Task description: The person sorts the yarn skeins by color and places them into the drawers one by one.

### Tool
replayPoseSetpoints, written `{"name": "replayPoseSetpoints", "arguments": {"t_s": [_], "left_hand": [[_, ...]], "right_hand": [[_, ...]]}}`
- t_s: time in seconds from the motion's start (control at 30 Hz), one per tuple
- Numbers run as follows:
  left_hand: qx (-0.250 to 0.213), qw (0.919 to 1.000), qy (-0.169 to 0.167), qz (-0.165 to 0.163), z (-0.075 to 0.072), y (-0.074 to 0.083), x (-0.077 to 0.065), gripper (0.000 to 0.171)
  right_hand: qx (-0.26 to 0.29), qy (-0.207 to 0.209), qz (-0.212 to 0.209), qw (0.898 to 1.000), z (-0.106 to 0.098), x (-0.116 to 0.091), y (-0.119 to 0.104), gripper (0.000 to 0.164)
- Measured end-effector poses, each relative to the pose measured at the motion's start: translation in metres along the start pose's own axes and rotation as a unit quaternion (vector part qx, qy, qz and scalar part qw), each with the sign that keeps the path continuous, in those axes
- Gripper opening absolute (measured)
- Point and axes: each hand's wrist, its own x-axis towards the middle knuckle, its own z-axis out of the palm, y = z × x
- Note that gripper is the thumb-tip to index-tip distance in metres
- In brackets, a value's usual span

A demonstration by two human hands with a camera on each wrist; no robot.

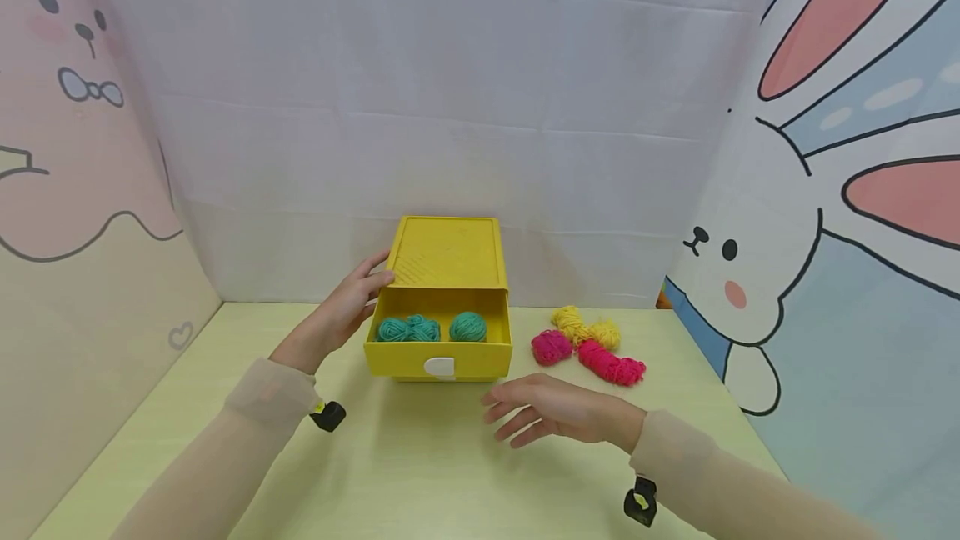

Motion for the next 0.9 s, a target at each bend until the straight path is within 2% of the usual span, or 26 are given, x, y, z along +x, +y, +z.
{"name": "replayPoseSetpoints", "arguments": {"t_s": [0.17, 0.3, 0.6, 0.9], "left_hand": [[-0.001, 1.0000, -0.002, 0.001, -0.001, -0.001, 0.000, 0.069], [-0.002, 1.0000, 0.000, 0.001, -0.001, -0.001, 0.001, 0.069], [-0.009, 1.0000, 0.001, 0.003, -0.001, -0.002, 0.003, 0.069], [-0.006, 1.0000, 0.003, 0.003, -0.001, -0.002, 0.002, 0.069]], "right_hand": [[0.054, -0.025, -0.019, 0.998, 0.012, 0.008, -0.004, 0.058], [0.094, -0.029, -0.024, 0.995, 0.023, 0.016, -0.007, 0.066], [0.174, 0.001, -0.030, 0.984, 0.048, 0.033, -0.014, 0.073], [0.213, 0.023, -0.038, 0.976, 0.061, 0.043, -0.019, 0.079]]}}
